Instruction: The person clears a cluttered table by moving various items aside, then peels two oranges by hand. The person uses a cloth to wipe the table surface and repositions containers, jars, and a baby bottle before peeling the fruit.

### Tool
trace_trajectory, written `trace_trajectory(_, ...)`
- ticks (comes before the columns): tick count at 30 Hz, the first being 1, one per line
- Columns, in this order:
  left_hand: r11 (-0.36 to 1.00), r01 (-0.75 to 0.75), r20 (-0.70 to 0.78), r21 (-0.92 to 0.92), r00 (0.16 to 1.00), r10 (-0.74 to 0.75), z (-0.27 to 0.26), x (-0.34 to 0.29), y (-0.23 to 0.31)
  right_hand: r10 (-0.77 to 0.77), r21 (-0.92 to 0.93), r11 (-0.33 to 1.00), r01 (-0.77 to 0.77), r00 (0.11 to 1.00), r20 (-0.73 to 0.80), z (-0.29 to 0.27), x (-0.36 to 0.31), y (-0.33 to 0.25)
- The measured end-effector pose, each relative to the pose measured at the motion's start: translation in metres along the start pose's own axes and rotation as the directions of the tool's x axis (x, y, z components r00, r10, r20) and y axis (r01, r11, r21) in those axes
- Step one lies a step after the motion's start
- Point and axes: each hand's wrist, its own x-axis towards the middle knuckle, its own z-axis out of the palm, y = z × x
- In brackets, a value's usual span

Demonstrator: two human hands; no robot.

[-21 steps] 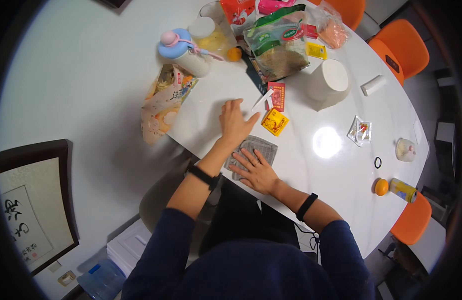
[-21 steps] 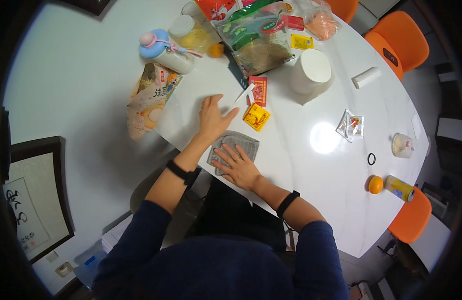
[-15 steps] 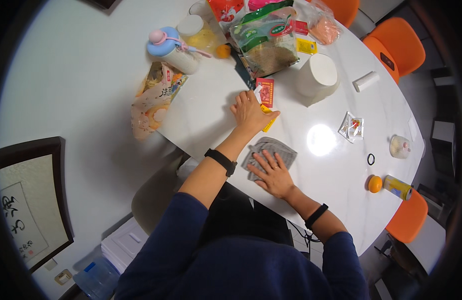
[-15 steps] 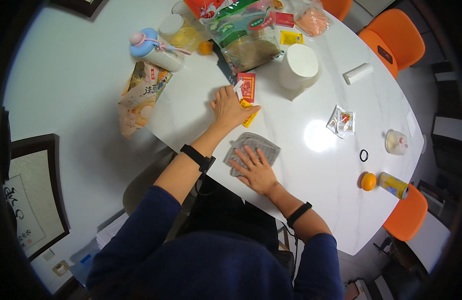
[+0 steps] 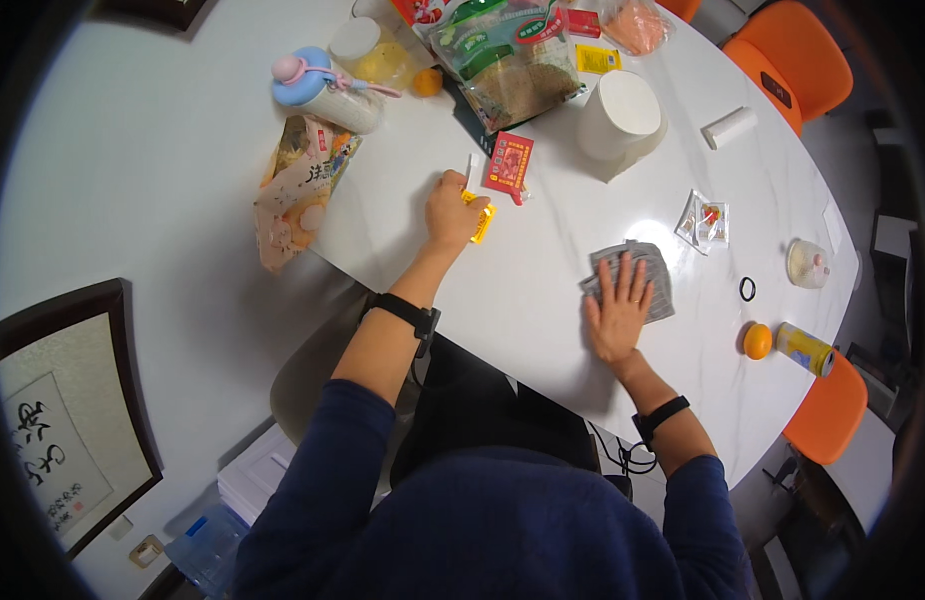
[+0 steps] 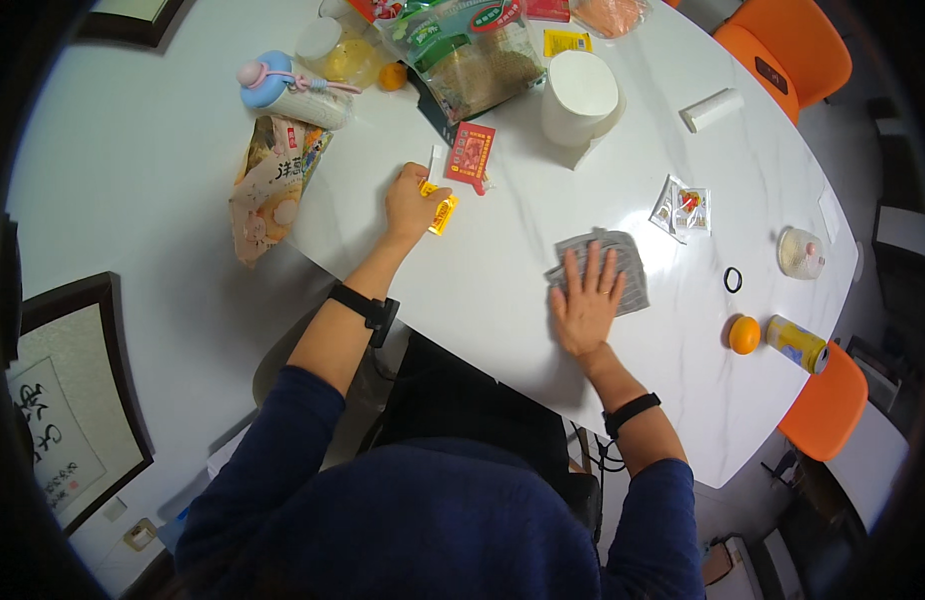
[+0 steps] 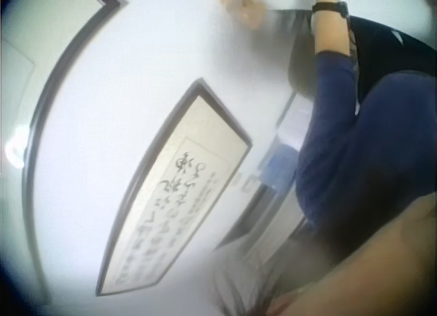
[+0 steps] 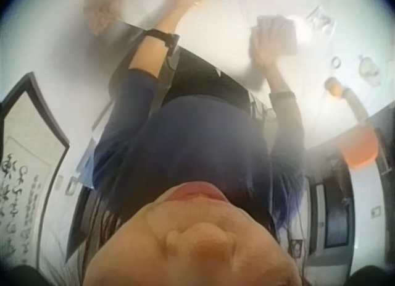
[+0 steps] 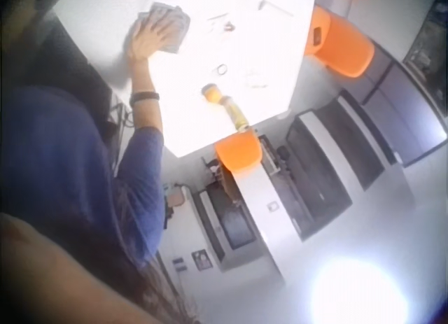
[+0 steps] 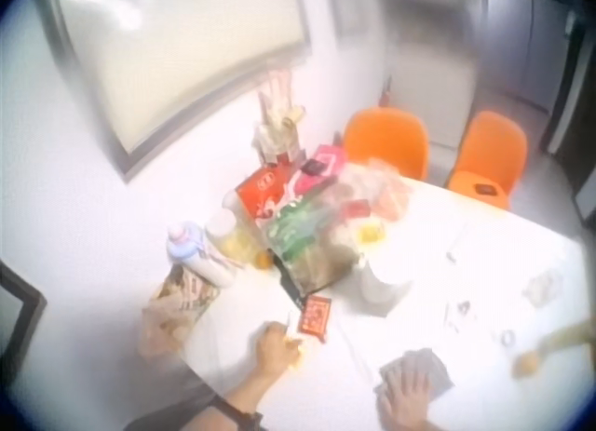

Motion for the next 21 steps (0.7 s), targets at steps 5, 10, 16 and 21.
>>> trace_trajectory(5,0.992,0.065,0.026,-0.106,0.998,-0.062,-0.005,-0.005,-0.021,-0.27,0.115,0.961,0.251,0.938,0.215,0.002,-0.014,-0.052)
trace_trajectory(10,0.995,-0.019,0.036,-0.101,0.999,0.023,-0.001,-0.006,-0.048,-0.345,0.124,0.936,0.328,0.926,0.155,0.002,0.036,-0.063)
trace_trajectory(16,1.0,-0.01,0.011,0.006,1.0,0.01,-0.004,-0.009,-0.041,-0.351,0.355,0.866,0.354,0.933,-0.074,0.008,0.069,-0.046)
trace_trajectory(21,0.996,0.037,0.011,-0.086,0.999,-0.036,-0.012,-0.013,-0.037,0.168,0.515,0.852,0.094,0.883,-0.439,-0.012,0.074,0.026)
